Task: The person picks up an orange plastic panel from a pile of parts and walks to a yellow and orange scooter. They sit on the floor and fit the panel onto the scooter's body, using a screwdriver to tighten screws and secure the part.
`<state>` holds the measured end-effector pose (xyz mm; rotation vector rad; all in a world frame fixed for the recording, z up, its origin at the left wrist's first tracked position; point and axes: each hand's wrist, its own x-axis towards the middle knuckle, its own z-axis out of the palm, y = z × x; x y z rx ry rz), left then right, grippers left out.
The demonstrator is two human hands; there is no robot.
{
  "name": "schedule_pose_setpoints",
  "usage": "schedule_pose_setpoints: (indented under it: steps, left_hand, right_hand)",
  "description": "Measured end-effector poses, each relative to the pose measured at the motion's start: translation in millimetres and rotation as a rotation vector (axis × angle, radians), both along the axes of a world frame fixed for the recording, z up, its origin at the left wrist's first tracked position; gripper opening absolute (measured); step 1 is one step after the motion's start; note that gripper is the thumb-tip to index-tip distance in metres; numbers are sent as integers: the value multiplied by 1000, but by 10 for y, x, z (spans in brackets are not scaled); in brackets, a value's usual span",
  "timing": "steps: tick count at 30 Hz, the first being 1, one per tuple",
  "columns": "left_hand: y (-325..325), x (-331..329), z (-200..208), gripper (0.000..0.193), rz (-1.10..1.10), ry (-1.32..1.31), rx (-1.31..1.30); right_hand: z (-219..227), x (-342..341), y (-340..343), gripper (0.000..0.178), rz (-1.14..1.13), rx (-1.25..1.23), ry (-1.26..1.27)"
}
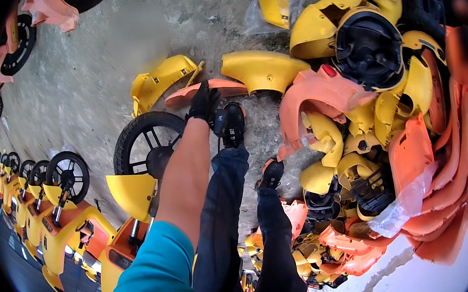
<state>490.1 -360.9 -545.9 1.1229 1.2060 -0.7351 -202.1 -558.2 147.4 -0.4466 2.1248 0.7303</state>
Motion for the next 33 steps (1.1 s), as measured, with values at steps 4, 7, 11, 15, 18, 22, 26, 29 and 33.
schedule_pose_setpoints:
  steps: [4, 7, 11, 15, 18, 22, 26, 29, 33]
  left_hand:
    - [-92, -3, 82, 21, 115, -33, -59]
    - [118, -447, 664, 25, 148, -156, -302]
    - [38, -380, 2255, 36, 106, -91, -670]
    - [124, -243, 3564, 55, -94, -243, -772]
    - [-58, -251, 4282, 60, -202, -270, -876]
    - [-518, -294, 4940, 54, -532, -270, -865]
    - [-900, -582, 5716, 43, -1135, -231, -625]
    - [-1105, -1023, 6006, 51, -1185, -528, -690]
    - [-1686, -1202, 7105, 45, -1141, -748, -678]
  right_hand:
    - [-212, 575, -265, 34, 89, 18, -57]
    - [-195, 1102, -557, 29, 245, 66, -47]
    - [-560, 1215, -710, 20, 830, 24, -399]
    - [-1015, 2122, -1090, 20, 960, -190, -565]
    - [-1232, 2989, -1277, 22, 930, -272, -753]
    - [-1270, 3906, -1403, 32, 1203, -552, -1052]
    - [-786, 4190, -1361, 35, 550, -358, -1382]
    - [-207, 4095, -1363, 38, 863, -530, -1374]
    - [418, 3762, -1458, 33, 468, -600, -1444]
